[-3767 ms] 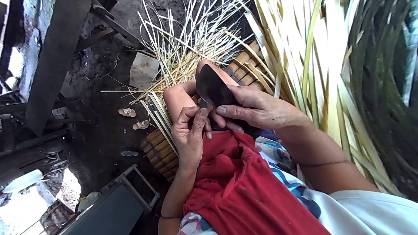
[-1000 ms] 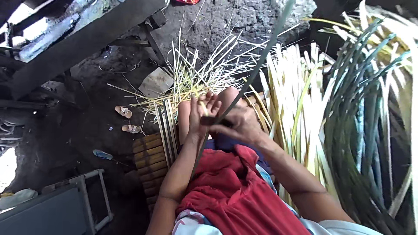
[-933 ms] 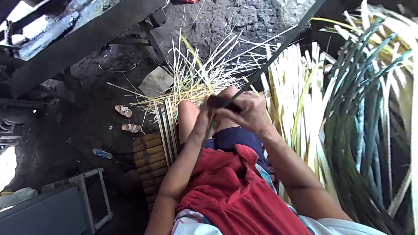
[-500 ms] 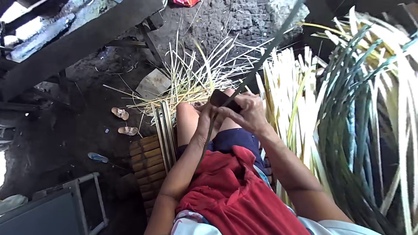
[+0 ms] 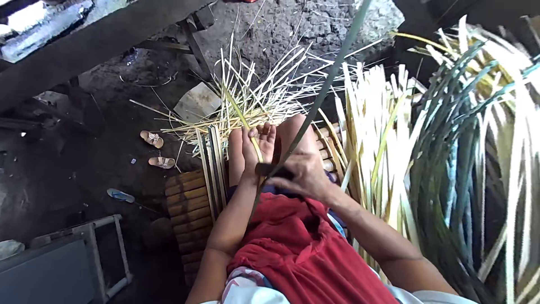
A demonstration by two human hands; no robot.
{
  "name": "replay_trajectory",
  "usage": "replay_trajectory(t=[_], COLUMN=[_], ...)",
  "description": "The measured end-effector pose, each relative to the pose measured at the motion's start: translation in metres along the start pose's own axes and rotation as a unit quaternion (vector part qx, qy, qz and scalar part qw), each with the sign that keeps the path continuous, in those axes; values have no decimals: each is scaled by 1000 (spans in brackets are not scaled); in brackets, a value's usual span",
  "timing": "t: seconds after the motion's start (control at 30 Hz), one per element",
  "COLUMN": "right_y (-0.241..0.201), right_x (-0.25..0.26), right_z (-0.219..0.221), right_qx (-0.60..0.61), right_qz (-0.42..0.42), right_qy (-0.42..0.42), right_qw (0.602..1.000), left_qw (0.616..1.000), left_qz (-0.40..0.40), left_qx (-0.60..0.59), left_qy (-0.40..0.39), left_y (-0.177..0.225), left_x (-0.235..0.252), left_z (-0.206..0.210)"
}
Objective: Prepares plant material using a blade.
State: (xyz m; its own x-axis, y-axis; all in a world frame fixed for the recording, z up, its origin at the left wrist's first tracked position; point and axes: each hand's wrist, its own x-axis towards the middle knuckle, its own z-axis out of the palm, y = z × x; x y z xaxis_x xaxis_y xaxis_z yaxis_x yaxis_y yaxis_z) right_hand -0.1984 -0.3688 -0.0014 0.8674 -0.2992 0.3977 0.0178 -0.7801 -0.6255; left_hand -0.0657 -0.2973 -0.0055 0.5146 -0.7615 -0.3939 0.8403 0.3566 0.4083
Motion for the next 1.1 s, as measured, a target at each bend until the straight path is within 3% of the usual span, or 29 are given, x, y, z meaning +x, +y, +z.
replay_trajectory(t=[0.07, 0.13, 0.23, 0.37, 0.5, 0.57, 0.63, 0.77, 0.9, 1.0, 1.1], right_y=[3, 10, 12, -1, 5, 9, 7, -2, -11, -19, -35], right_x=[0, 15, 22, -3, 13, 24, 22, -19, -33, -50, -76], right_z=[2, -16, -28, 6, -9, -25, -20, 15, 21, 31, 34], right_qx=[-15, -23, -63, -9, -30, -65, -53, 2, -8, 9, 60], right_qz=[-28, -2, 62, 7, -10, 27, 42, 15, 22, 27, -15], right_qy=[-7, 21, 31, -15, 10, 15, 8, -76, -63, -95, -186], right_qw=[999, 1000, 996, 1000, 999, 997, 998, 997, 998, 995, 981], left_qw=[995, 980, 984, 998, 979, 981, 994, 998, 996, 998, 995], left_qz=[0, -31, -79, -7, -28, -59, -51, -17, -44, -45, -15], left_qx=[55, 145, 143, 58, 150, 161, 95, -52, 82, -7, -79], left_qy=[-78, -129, -70, -28, -137, -86, -34, -33, -17, 33, 53], left_y=[2, 3, -5, -1, 0, -12, -26, -29, -28, -31, -26], left_x=[-5, -15, -22, -14, -18, -27, -30, -39, -82, -96, -93], left_z=[-6, -5, -3, -13, -16, -19, -29, -55, -67, -73, -81])
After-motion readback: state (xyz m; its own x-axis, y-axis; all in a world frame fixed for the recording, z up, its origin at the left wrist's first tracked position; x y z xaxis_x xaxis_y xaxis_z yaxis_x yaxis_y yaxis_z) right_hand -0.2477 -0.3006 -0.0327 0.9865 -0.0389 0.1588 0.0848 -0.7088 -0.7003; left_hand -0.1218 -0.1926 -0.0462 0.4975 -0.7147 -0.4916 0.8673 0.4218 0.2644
